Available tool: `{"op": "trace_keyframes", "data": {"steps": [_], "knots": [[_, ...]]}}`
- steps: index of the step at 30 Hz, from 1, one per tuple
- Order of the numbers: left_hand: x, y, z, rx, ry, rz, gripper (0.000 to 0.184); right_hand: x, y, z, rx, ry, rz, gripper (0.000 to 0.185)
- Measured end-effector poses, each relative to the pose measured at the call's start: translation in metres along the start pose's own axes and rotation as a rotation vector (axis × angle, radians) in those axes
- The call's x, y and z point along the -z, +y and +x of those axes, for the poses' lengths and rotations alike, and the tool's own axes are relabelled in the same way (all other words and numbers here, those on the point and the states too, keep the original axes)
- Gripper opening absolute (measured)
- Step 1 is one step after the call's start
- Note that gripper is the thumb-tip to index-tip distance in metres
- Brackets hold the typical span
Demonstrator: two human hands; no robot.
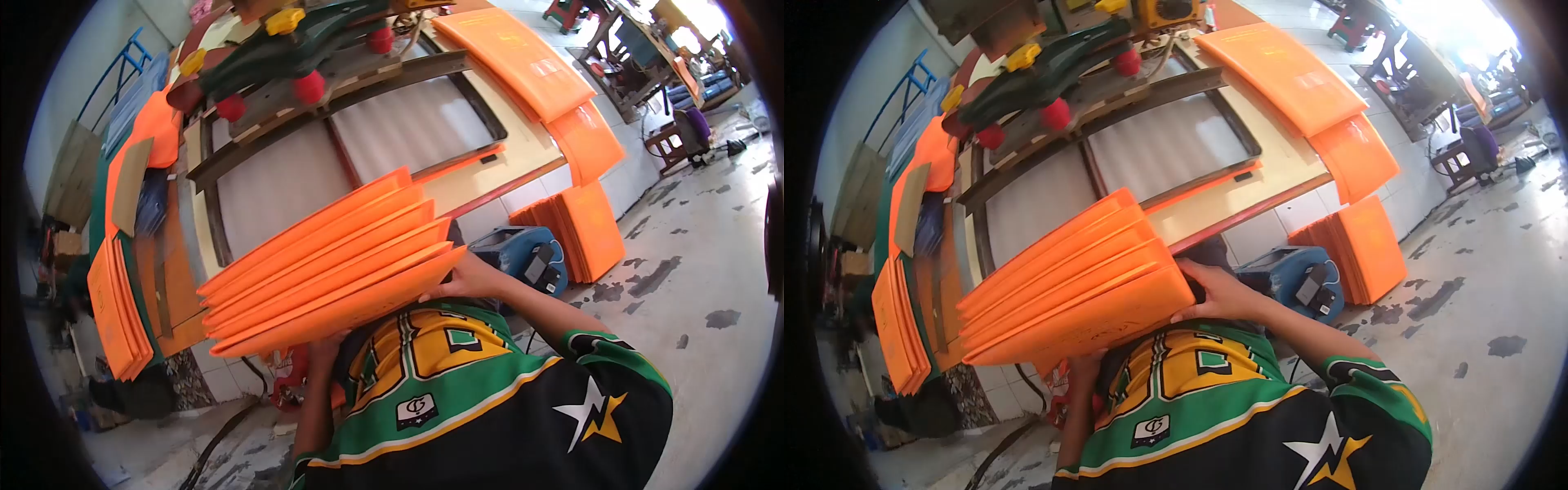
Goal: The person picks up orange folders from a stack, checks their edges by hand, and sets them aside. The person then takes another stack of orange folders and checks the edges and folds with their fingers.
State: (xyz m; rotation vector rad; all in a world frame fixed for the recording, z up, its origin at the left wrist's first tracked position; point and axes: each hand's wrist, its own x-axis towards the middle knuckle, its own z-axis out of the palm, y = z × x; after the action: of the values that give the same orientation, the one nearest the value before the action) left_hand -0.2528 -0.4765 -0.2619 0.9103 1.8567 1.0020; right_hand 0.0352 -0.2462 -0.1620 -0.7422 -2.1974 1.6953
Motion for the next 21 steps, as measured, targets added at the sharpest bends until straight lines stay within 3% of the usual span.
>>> {"op": "trace_keyframes", "data": {"steps": [5, 7, 9, 11, 13, 15, 17, 18, 19, 21], "knots": [[-0.005, -0.013, -0.001, -0.032, 0.099, -0.019, 0.045, 0.019, -0.008, -0.003, 0.062, -0.061, -0.128, 0.089], [-0.005, -0.017, 0.001, -0.07, 0.099, 0.008, 0.045, 0.037, -0.016, -0.005, -0.001, -0.236, -0.299, 0.089], [-0.002, -0.015, -0.001, -0.034, 0.092, -0.067, 0.045, 0.064, -0.024, -0.016, 0.007, -0.278, -0.398, 0.081], [0.008, -0.013, -0.003, -0.029, 0.057, 0.011, 0.045, 0.098, -0.056, -0.03, -0.15, -0.385, -0.251, 0.056], [0.026, -0.01, -0.002, -0.021, 0.028, 0.088, 0.044, 0.128, -0.083, -0.041, -0.137, -0.259, -0.179, 0.038], [0.047, -0.002, 0.0, 0.098, -0.113, 0.372, 0.043, 0.152, -0.092, -0.048, -0.101, -0.003, -0.318, 0.025], [0.059, 0.038, -0.005, 0.085, -0.153, 0.362, 0.042, 0.166, -0.088, -0.048, -0.214, 0.371, -0.363, 0.025], [0.063, 0.054, -0.003, 0.077, -0.191, 0.352, 0.04, 0.17, -0.081, -0.045, -0.255, 0.566, -0.538, 0.026], [0.067, 0.06, -0.001, 0.081, -0.187, 0.354, 0.04, 0.174, -0.071, -0.04, -0.253, 0.562, -0.535, 0.026], [0.083, 0.069, -0.002, 0.2, -0.293, 0.34, 0.045, 0.181, -0.044, -0.028, -0.112, 0.852, -0.709, 0.029]]}}
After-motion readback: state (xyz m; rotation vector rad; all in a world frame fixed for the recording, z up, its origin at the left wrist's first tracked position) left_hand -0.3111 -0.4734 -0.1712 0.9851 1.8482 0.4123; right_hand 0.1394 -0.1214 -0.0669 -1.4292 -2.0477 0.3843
